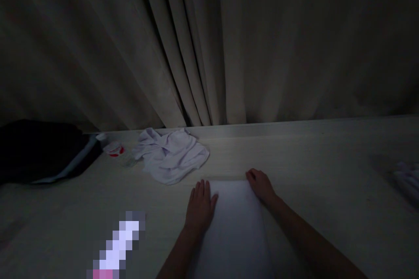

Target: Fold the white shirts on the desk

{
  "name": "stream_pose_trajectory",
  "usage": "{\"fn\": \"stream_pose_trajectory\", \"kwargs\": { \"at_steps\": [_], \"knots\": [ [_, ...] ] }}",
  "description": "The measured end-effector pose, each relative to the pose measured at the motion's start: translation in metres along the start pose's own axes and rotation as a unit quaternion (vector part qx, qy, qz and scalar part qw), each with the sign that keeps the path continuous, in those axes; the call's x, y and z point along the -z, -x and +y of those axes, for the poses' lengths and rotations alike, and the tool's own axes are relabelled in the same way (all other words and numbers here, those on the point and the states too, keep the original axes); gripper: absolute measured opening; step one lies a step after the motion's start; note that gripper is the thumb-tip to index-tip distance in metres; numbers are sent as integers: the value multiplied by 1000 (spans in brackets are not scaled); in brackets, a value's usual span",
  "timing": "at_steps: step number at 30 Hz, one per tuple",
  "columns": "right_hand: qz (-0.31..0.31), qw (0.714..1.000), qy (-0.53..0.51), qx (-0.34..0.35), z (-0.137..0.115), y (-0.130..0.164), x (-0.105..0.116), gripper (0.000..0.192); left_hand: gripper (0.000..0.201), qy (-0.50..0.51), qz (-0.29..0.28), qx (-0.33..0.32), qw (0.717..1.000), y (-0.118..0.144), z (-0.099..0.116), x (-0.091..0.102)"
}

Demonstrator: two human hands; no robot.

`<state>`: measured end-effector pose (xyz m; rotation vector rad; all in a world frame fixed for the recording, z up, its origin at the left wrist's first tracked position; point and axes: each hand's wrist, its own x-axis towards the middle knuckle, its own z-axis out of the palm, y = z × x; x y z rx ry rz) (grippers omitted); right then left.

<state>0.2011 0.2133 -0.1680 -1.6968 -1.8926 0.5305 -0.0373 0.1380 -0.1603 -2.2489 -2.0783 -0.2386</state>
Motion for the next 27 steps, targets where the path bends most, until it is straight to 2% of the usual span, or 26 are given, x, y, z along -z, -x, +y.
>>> {"fn": "stream_pose_trajectory", "kwargs": {
  "at_steps": [5,16,24,27],
  "knots": [
    [-22,999,28,-4,8,-5,-1,32,63,-3,18,-20,1000,3,-6,-17],
    [-43,990,137,3,17,-13,12,27,60,10,21,-36,999,7,-6,-19],
    [-52,996,72,-21,21,-12,28,29,62,-5,19,-18,1000,6,3,-18],
    [-53,998,25,-15,21,-10,33,26,64,-25,32,-40,998,1,3,-15]
  ]
}}
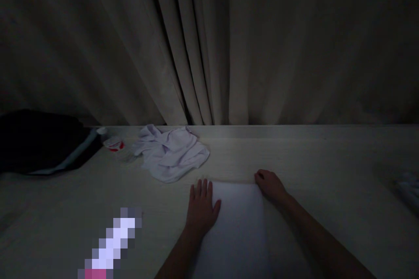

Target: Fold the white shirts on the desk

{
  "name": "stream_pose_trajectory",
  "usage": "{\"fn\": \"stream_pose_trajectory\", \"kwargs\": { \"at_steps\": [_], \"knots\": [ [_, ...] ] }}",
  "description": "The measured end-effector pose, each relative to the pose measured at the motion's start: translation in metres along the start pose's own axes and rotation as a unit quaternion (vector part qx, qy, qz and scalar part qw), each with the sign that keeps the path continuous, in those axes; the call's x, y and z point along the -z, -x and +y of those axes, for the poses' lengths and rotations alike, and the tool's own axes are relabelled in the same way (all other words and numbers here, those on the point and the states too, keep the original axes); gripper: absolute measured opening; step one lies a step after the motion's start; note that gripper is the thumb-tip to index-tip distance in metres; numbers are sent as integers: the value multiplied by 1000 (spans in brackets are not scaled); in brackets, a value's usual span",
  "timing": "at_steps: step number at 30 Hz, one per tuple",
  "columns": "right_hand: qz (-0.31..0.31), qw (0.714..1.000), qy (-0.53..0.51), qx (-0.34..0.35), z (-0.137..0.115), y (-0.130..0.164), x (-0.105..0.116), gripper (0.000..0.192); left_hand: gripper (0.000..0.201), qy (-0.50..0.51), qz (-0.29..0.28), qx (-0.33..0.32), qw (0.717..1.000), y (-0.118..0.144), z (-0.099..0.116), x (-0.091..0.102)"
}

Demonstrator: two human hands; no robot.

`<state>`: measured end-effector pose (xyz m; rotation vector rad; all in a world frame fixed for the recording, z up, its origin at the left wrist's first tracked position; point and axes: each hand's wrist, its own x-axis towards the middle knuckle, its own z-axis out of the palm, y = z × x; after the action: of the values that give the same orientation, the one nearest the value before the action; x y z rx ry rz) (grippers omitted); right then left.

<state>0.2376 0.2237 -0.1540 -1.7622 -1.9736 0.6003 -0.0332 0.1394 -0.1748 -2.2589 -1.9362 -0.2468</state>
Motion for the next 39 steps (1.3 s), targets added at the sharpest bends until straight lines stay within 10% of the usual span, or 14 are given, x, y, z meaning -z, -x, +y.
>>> {"fn": "stream_pose_trajectory", "kwargs": {
  "at_steps": [11,34,39],
  "knots": [
    [-32,993,-112,4,6,-6,-15,24,71,35,-11,-48,998,-6,-4,-16],
    [0,984,177,30,12,-6,-10,35,79,31,-27,-69,997,-10,-2,-20],
    [30,987,155,29,7,6,6,34,75,21,20,-80,996,-10,8,4]
  ]
}}
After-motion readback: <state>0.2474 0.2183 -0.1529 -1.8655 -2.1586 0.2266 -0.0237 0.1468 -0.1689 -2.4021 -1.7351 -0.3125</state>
